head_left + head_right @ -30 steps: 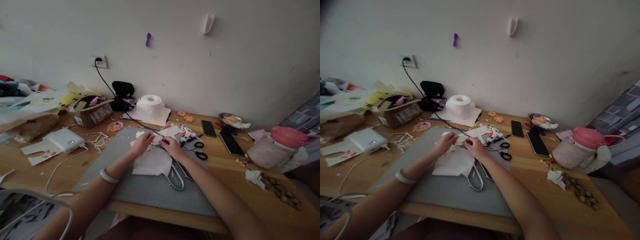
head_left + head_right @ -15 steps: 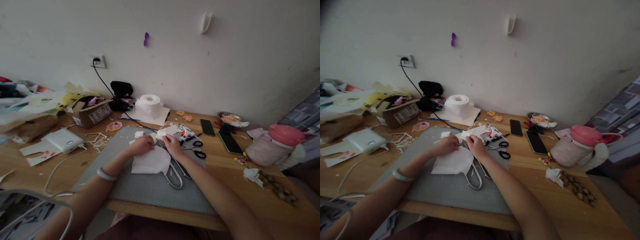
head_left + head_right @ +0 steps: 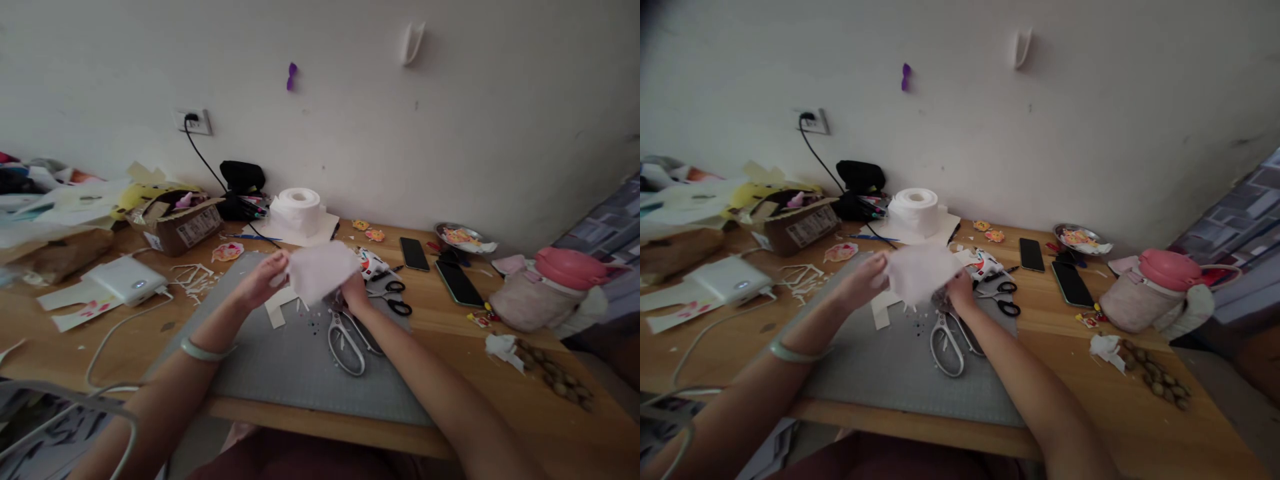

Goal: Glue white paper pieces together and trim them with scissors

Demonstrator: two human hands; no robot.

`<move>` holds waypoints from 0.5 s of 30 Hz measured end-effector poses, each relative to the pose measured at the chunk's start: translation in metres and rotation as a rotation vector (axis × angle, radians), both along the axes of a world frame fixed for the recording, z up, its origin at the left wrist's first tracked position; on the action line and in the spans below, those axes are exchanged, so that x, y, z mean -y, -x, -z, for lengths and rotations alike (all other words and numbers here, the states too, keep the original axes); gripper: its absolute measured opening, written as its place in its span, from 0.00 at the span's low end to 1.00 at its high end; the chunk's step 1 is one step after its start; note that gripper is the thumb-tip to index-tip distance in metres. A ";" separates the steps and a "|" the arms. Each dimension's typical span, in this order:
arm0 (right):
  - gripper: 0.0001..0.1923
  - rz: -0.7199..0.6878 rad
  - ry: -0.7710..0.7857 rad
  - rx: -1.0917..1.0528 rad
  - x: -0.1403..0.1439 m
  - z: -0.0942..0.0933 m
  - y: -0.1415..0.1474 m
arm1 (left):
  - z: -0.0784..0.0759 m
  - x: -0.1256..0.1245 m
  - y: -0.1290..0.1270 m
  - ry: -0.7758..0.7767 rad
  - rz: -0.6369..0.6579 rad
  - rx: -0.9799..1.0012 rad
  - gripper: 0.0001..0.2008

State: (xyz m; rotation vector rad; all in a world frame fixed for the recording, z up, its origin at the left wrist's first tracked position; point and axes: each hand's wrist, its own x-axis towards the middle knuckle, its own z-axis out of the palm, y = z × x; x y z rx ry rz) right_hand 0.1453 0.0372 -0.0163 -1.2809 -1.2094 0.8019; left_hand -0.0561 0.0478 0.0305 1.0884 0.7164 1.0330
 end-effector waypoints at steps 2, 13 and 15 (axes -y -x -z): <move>0.08 -0.026 -0.008 0.033 0.001 -0.001 -0.001 | -0.003 0.009 0.003 -0.022 0.397 -0.232 0.14; 0.14 -0.010 0.115 -0.042 0.006 -0.010 0.002 | 0.008 0.013 -0.022 -0.288 0.254 -0.616 0.19; 0.14 0.000 0.120 -0.066 0.007 -0.011 0.003 | 0.018 0.010 -0.025 -0.417 0.188 -0.774 0.15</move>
